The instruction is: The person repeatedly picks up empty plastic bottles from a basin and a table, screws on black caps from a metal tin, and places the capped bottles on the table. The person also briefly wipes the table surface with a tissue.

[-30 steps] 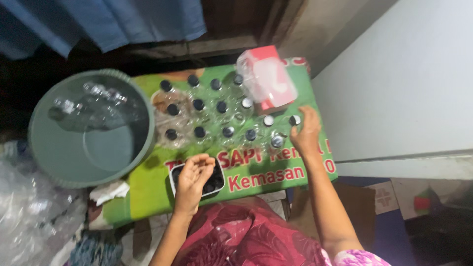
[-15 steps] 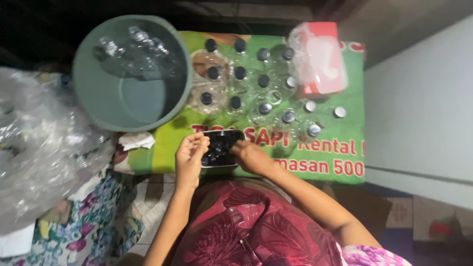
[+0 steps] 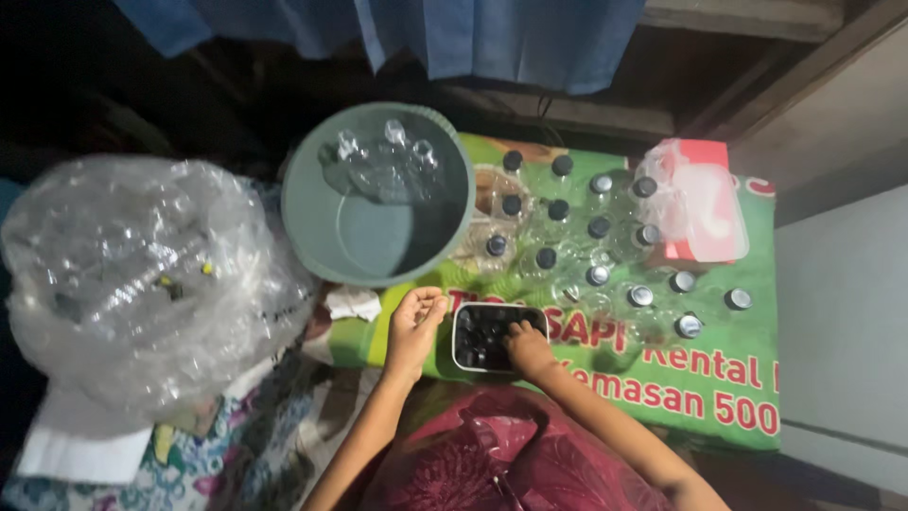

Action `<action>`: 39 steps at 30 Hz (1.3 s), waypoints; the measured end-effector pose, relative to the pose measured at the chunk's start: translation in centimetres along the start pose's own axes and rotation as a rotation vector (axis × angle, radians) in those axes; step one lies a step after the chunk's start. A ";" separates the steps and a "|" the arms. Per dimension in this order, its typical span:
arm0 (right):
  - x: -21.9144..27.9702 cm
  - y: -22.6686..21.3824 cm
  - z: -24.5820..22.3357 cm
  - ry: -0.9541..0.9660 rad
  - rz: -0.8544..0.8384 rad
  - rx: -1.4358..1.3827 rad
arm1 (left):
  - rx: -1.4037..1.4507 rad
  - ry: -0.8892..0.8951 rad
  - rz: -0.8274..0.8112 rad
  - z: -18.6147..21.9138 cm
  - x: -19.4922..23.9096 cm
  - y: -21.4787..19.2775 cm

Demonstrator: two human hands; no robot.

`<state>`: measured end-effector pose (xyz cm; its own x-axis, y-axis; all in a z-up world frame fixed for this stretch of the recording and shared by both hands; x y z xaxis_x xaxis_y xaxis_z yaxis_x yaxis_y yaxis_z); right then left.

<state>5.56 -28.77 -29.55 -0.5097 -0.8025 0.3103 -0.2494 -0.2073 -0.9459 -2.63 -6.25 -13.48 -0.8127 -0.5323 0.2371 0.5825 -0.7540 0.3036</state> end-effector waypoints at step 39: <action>-1.6 -9.7 -11.2 0.533 0.183 -0.778 | -0.995 0.716 -0.296 7.4 -28.3 -3.6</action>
<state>-0.47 -19.21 -19.78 -0.8546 -0.3861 0.3474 -0.5076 0.4794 -0.7159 18.43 14.38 -14.44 -0.9180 -0.1477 -0.3681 0.3651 -0.6769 -0.6391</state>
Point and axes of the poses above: each hand's wrist, its own x-axis away from the middle knuckle, its own y-axis out of the palm, z = x × y, the point moved 2 cm from there along -x, towards the middle knuckle, and after that the axes turned 9 degrees about x, right-handed, at the moved point
